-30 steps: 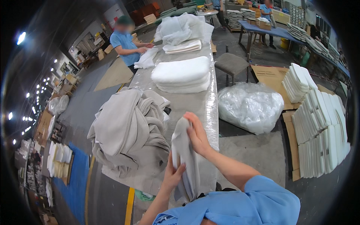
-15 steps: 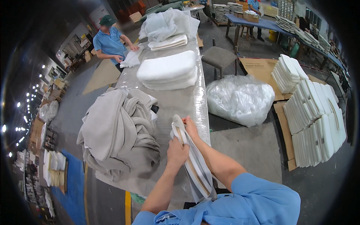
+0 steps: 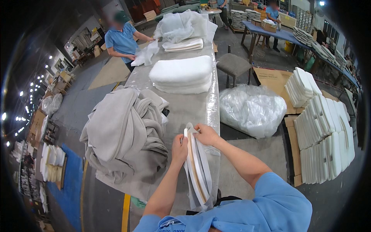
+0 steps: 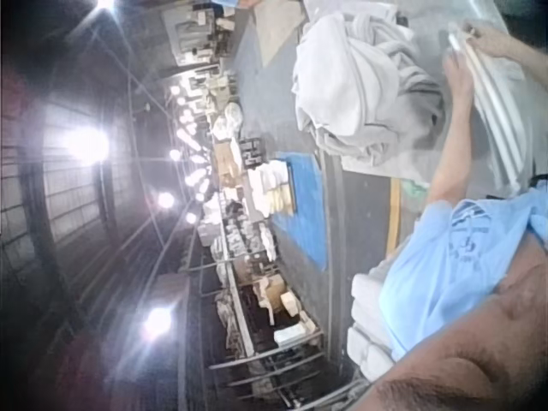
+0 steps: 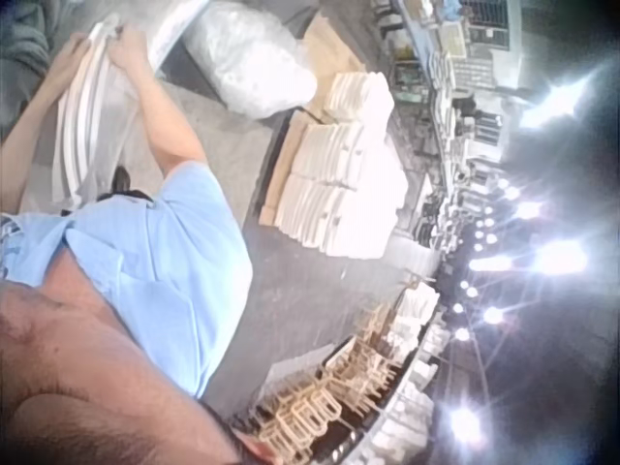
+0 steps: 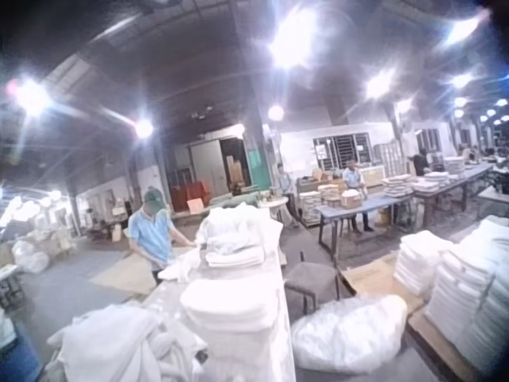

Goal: The person inserts foam cushions into gray fabric covers at a workbench. They repeatedly pick up a foam piece, align it with a cover, push it inside, and place the finished cushion onto a growing stack. The process is repeated for multiple cushions.

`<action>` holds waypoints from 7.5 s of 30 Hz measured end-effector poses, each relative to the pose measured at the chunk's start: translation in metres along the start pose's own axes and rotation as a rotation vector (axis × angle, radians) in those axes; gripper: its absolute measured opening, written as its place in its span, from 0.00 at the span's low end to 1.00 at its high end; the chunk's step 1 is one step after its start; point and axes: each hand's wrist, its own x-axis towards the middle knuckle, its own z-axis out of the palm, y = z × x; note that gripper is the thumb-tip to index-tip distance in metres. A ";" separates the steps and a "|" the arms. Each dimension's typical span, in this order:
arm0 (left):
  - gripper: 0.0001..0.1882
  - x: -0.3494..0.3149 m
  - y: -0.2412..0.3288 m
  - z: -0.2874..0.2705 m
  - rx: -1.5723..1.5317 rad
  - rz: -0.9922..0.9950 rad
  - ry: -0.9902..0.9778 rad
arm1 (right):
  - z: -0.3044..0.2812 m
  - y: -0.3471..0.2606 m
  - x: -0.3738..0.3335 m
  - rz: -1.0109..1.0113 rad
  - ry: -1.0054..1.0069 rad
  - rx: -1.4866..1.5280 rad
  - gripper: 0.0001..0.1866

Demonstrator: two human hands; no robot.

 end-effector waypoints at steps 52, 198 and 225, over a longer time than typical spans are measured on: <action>0.03 0.058 0.007 0.037 -0.061 0.071 0.227 | 0.017 0.014 0.045 -0.224 -0.033 0.208 0.16; 0.25 -0.352 -0.033 -0.089 -1.028 -1.007 -0.182 | 0.022 -0.031 0.010 -0.202 -0.510 0.754 0.33; 0.20 -0.008 0.007 -0.054 0.141 -0.194 0.281 | 0.098 -0.046 0.075 -0.379 0.017 0.275 0.11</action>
